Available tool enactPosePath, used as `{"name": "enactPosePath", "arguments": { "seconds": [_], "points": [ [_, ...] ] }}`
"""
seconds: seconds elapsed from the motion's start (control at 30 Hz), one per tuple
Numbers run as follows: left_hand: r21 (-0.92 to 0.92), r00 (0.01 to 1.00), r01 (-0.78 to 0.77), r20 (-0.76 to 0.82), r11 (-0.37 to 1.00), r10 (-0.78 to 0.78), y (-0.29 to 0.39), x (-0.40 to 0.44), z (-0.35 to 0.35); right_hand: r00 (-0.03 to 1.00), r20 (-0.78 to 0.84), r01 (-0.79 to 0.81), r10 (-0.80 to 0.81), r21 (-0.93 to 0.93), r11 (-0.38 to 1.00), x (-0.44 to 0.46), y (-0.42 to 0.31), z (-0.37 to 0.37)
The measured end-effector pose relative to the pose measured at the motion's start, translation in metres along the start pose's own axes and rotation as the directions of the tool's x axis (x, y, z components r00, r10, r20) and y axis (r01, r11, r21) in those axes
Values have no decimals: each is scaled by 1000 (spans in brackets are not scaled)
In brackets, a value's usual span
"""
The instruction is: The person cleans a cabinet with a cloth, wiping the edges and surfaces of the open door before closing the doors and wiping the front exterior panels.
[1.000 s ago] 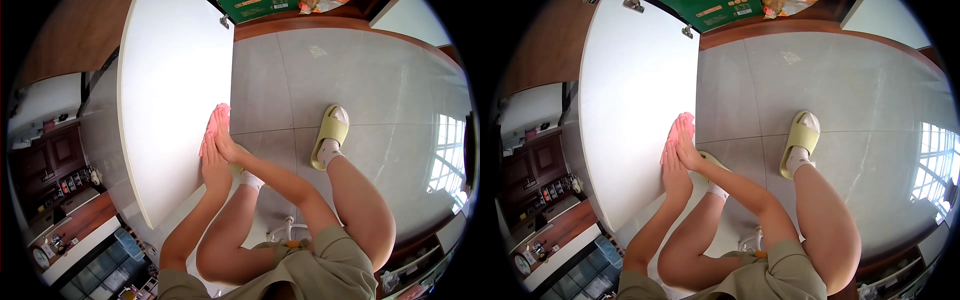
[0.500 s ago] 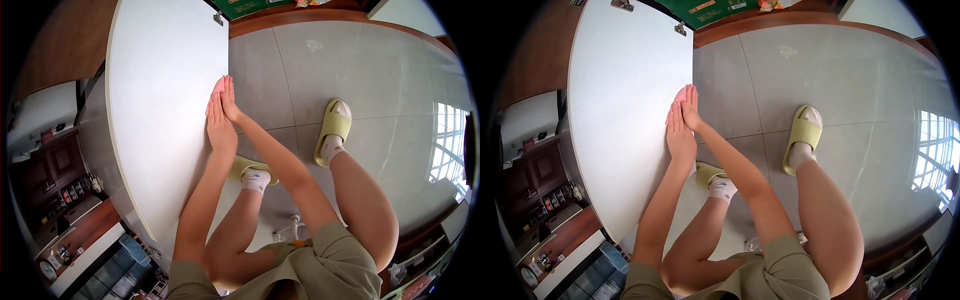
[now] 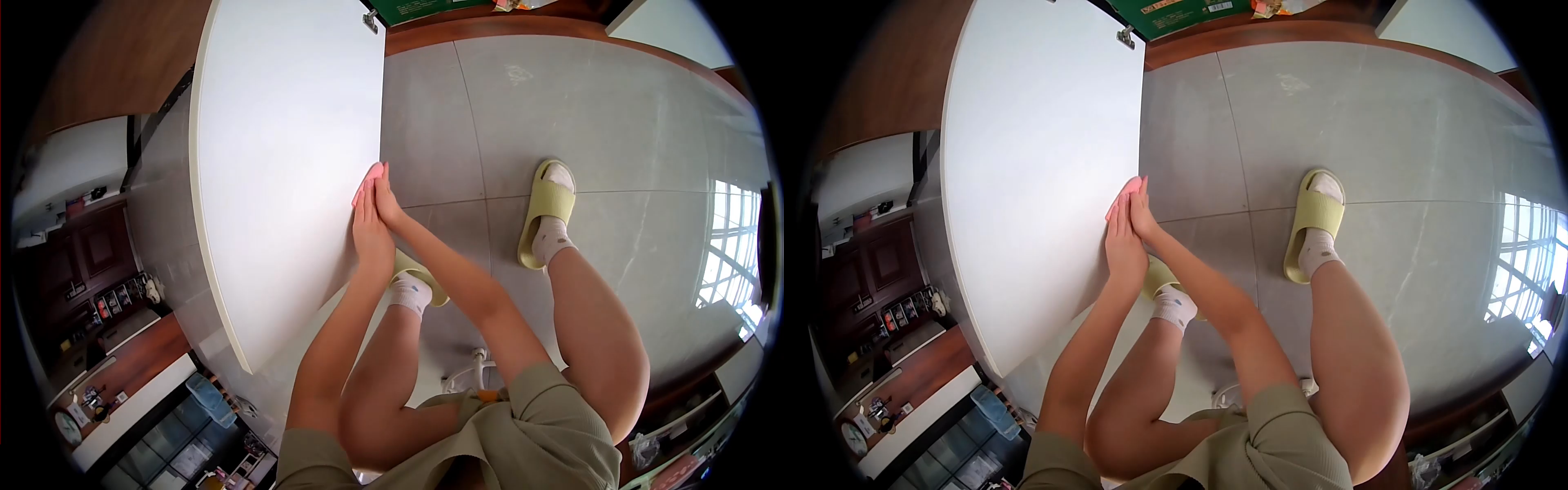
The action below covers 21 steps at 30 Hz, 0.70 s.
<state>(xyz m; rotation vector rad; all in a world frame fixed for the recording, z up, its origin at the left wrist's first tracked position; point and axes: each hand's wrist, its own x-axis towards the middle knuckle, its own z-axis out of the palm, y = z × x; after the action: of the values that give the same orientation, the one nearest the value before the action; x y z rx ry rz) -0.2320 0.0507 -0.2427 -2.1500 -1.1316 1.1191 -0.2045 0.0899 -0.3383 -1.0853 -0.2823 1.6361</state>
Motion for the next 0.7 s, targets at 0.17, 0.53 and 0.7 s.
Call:
{"name": "enactPosePath", "arguments": {
  "seconds": [0.17,0.53,0.7],
  "points": [
    [-478,982,-40,-182,878,-55,4,4,19,992,66,-114,110,55,992,1,10,-5],
    [-644,896,-13,-347,765,-277,13,22,37,913,150,395,-378,-106,912,42,22,-2],
    [-707,878,75,-288,703,-383,18,23,17,774,317,598,-548,-80,798,50,-6,-4]
  ]
}}
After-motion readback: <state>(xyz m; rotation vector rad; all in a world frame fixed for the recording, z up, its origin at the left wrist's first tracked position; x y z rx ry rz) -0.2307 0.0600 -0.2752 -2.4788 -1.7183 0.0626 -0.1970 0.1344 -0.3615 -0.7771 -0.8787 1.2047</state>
